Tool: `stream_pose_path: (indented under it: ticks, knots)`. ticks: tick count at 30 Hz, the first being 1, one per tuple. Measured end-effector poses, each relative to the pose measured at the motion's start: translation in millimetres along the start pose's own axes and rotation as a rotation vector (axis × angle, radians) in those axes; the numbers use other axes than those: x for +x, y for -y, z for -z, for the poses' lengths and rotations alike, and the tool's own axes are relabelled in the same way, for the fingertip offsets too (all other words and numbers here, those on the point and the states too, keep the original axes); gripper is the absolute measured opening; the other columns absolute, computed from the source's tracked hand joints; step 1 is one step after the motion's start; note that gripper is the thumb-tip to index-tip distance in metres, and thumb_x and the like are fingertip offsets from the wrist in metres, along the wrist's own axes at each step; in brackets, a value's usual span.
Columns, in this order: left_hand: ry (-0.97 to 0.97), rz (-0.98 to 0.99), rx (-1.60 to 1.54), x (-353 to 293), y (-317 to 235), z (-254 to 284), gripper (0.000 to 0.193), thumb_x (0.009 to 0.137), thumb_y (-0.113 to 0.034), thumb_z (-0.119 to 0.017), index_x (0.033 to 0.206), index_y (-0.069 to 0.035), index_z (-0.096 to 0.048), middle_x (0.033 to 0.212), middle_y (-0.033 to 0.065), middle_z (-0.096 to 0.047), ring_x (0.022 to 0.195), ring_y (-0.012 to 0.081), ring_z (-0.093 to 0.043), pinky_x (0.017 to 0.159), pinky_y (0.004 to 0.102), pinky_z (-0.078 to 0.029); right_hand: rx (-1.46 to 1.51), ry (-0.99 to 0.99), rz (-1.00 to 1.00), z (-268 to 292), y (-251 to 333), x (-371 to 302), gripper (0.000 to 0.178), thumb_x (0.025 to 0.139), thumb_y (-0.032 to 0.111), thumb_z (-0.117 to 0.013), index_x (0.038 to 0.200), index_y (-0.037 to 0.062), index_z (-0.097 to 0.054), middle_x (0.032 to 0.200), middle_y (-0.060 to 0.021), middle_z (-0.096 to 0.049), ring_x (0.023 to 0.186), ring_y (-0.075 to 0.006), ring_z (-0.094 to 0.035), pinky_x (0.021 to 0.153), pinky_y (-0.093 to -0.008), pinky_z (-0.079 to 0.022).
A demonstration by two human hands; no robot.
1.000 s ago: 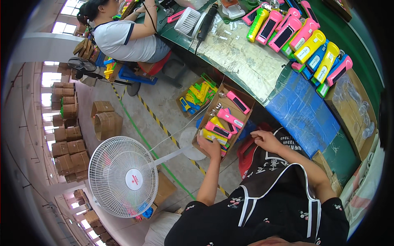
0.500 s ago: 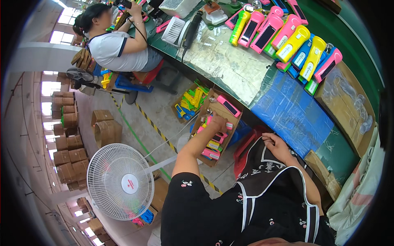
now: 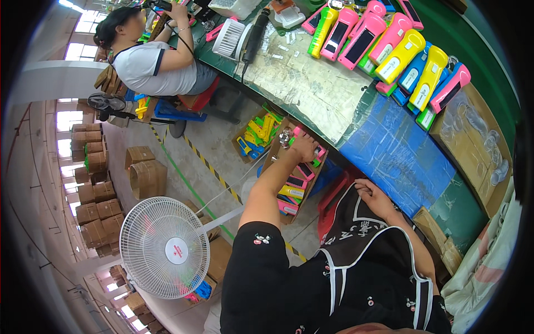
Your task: The person assembles flashlights by fitting plastic caps and transparent lenses onto the flashlight bodies, tests the flashlights by turning them on, and places them into cardboard boxes.
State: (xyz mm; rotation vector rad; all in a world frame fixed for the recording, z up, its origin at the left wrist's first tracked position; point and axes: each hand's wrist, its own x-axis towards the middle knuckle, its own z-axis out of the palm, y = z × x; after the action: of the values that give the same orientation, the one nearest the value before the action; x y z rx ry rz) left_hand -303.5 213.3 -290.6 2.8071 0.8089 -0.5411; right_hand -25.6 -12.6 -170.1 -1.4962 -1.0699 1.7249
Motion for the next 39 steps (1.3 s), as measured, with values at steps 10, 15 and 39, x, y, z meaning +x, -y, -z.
stream_pose_path:
  ticks: [10, 15, 39]
  knots:
    - [0.061, -0.084, -0.019, -23.3, 11.0, 2.2, 0.054, 0.084, -0.043, -0.059, 0.130, -0.016, -0.056, 0.129, 0.0104, -0.054, 0.126, 0.0285, -0.047, 0.107, 0.0535, -0.029, -0.037, 0.015, 0.013, 2.0, 1.7, 1.0, 0.035, 0.096, 0.003, -0.054, 0.131, 0.0017, -0.053, 0.117, -0.0110, -0.064, 0.106, -0.0177, -0.061, 0.095, -0.0303, -0.047]
    - [-0.051, -0.038, -0.062, -47.0, 17.5, -3.4, 0.056, 0.091, -0.045, -0.053, 0.137, -0.015, -0.051, 0.143, 0.0152, -0.045, 0.141, 0.0321, -0.032, 0.117, 0.0565, -0.017, -0.131, 0.027, 0.072, -2.6, 21.6, 0.3, 0.034, 0.092, 0.000, -0.056, 0.126, 0.0001, -0.057, 0.114, -0.0131, -0.065, 0.101, -0.0204, -0.064, 0.090, -0.0315, -0.050]
    - [-0.525, -0.271, -0.609, 246.0, -85.3, 516.1, 0.057, 0.083, -0.020, -0.068, 0.133, 0.001, -0.047, 0.105, 0.0186, -0.063, 0.093, 0.0317, -0.064, 0.081, 0.0393, -0.051, -0.276, -0.918, 0.366, 126.0, 107.4, -133.8, 0.020, 0.087, 0.000, -0.060, 0.105, 0.0038, -0.069, 0.094, -0.0128, -0.070, 0.087, -0.0281, -0.069, 0.077, -0.0347, -0.055]
